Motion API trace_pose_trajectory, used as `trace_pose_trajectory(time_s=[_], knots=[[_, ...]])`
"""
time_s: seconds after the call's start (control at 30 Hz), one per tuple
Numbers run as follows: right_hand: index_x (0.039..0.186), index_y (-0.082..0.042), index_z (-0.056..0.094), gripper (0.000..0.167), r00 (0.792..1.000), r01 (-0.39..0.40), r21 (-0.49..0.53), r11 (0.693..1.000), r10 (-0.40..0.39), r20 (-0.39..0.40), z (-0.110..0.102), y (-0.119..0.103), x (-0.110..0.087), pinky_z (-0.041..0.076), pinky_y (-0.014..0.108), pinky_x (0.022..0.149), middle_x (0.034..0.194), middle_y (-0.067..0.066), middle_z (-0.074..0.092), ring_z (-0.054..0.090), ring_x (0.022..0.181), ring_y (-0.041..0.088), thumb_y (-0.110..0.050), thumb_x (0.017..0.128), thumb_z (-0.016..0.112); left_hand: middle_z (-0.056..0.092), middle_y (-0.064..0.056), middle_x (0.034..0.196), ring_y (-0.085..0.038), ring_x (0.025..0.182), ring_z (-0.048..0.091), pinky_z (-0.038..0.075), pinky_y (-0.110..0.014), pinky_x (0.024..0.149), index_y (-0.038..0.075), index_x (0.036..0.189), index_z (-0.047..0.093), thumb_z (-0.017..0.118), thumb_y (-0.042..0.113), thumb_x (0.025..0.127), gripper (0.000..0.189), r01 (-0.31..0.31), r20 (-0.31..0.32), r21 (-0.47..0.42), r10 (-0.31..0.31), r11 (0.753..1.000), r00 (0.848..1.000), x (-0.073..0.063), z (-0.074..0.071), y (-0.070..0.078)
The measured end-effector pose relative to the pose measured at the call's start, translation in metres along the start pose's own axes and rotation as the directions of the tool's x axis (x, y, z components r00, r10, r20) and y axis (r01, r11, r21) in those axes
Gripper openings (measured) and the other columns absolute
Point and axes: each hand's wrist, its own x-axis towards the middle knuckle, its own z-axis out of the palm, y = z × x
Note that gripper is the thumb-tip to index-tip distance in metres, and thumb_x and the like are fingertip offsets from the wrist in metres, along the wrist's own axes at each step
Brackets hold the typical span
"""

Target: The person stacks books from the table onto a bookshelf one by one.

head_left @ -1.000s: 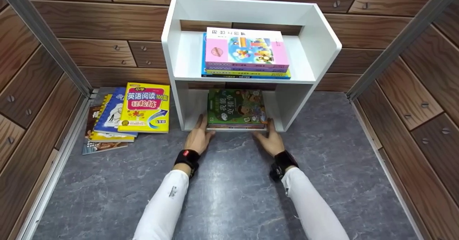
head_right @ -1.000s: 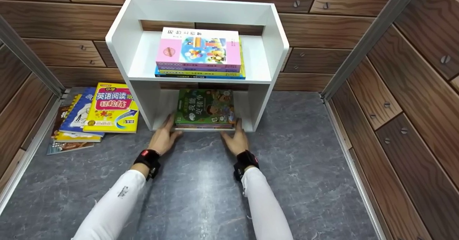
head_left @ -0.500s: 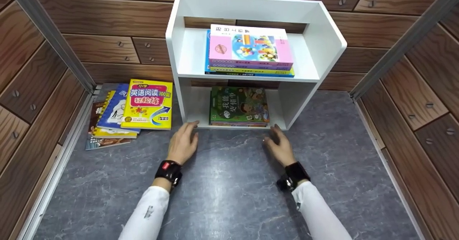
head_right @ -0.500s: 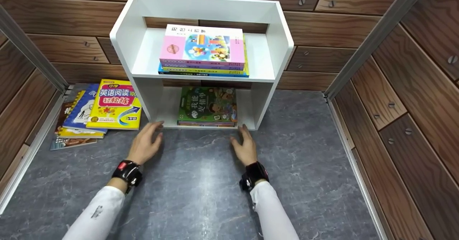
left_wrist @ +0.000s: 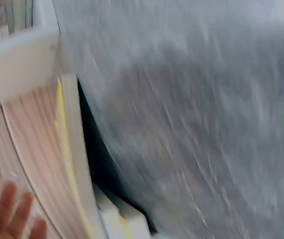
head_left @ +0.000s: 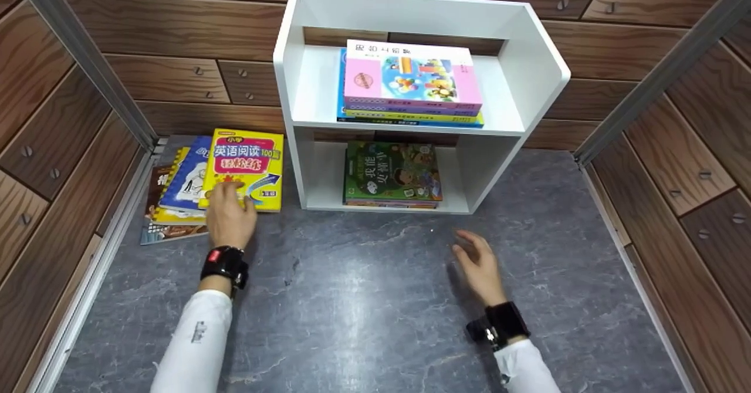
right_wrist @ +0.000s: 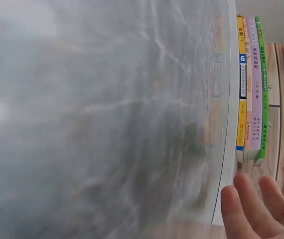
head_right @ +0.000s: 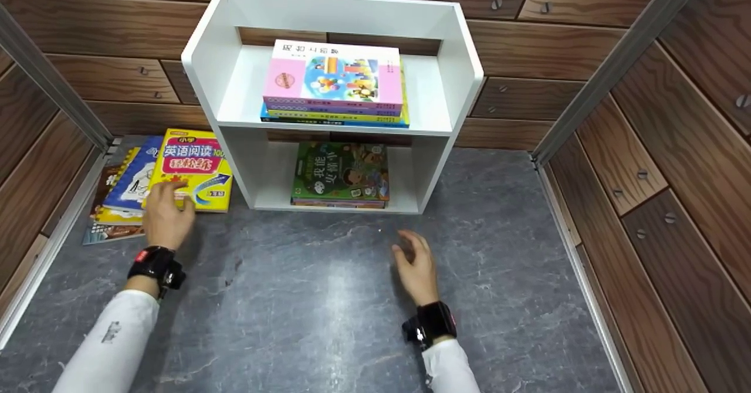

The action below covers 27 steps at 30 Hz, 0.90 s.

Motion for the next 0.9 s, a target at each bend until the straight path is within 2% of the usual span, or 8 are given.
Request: trace_pose_trajectory(time_s=[0.13,0.2,0.27,0.43,0.6,0.67,0.77,0.9], knots=[[0.148,-0.004,0.077,0.039,0.999,0.040,-0.080,0.996,-0.040,0.003,-0.005,-0.008,-0.024,0.059,0.010,0.108,0.154,0.023,0.072,0.077,0.129,0.011,-0.012,0.110,0.082,0.059,-0.038,0.154,-0.060,0.144,0.055,0.049,-0.076,0.118,-0.013,0.140,0.067,0.071,0.017,0.106,0.046,0.166,0.026,0.057,-0.168,0.984,0.986,0.013,0.006,-0.037],[0.147,-0.002,0.077,0.038,0.997,0.081,-0.119,0.990,-0.080,0.012,-0.005,-0.019,-0.037,0.061,0.011,0.106,0.151,0.023,0.073,0.077,0.126,0.009,-0.012,0.111,0.082,0.054,-0.040,0.157,-0.061,0.147,0.050,0.047,-0.075,0.119,-0.015,0.141,0.063,0.071,0.024,0.107,0.053,0.226,0.041,0.095,-0.231,0.969,0.972,0.017,0.010,-0.055],[0.145,0.003,0.075,0.037,0.994,0.108,-0.162,0.981,-0.107,0.018,-0.004,-0.041,-0.053,0.063,0.013,0.105,0.148,0.028,0.072,0.080,0.125,0.016,-0.010,0.111,0.080,0.049,-0.043,0.158,-0.063,0.147,0.047,0.045,-0.075,0.121,-0.018,0.147,0.059,0.072,0.029,0.108,0.063,0.273,0.064,0.115,-0.282,0.955,0.957,0.019,0.008,-0.063],[0.144,0.013,0.072,0.036,0.997,0.076,-0.181,0.981,-0.071,0.033,-0.002,-0.099,-0.084,0.064,0.017,0.104,0.145,0.035,0.072,0.082,0.123,0.045,0.001,0.110,0.074,0.042,-0.048,0.158,-0.064,0.146,0.041,0.044,-0.076,0.123,-0.024,0.160,0.047,0.073,0.039,0.109,0.086,0.371,0.134,0.168,-0.394,0.913,0.909,0.024,-0.010,-0.051],[0.146,0.013,0.071,0.036,0.996,0.064,-0.214,0.975,-0.051,0.067,-0.002,-0.112,-0.096,0.068,0.028,0.106,0.148,0.034,0.073,0.081,0.123,0.050,0.003,0.111,0.073,0.036,-0.048,0.163,-0.062,0.151,0.035,0.040,-0.072,0.128,-0.026,0.164,0.040,0.070,0.048,0.111,0.095,0.452,0.207,0.267,-0.509,0.851,0.836,0.035,-0.021,-0.033],[0.146,0.013,0.071,0.036,0.996,0.073,-0.226,0.971,-0.058,0.072,-0.002,-0.111,-0.097,0.069,0.031,0.106,0.149,0.035,0.072,0.081,0.123,0.050,0.003,0.111,0.073,0.035,-0.047,0.164,-0.061,0.152,0.034,0.038,-0.070,0.129,-0.026,0.165,0.039,0.069,0.049,0.112,0.097,0.470,0.222,0.294,-0.538,0.832,0.813,0.040,-0.021,-0.030],[0.146,0.012,0.071,0.037,0.996,0.071,-0.224,0.972,-0.057,0.069,-0.003,-0.110,-0.099,0.069,0.032,0.106,0.151,0.034,0.071,0.081,0.123,0.050,0.001,0.111,0.074,0.035,-0.046,0.166,-0.060,0.155,0.035,0.037,-0.070,0.131,-0.026,0.167,0.035,0.071,0.048,0.111,0.100,0.491,0.232,0.302,-0.562,0.817,0.794,0.045,-0.021,-0.025],[0.148,0.011,0.071,0.038,0.996,0.071,-0.223,0.972,-0.056,0.074,-0.005,-0.113,-0.102,0.070,0.038,0.107,0.152,0.033,0.071,0.081,0.124,0.050,-0.002,0.113,0.073,0.036,-0.045,0.168,-0.059,0.156,0.039,0.038,-0.069,0.134,-0.026,0.166,0.035,0.078,0.048,0.109,0.103,0.516,0.235,0.284,-0.580,0.808,0.780,0.050,-0.021,-0.024]])
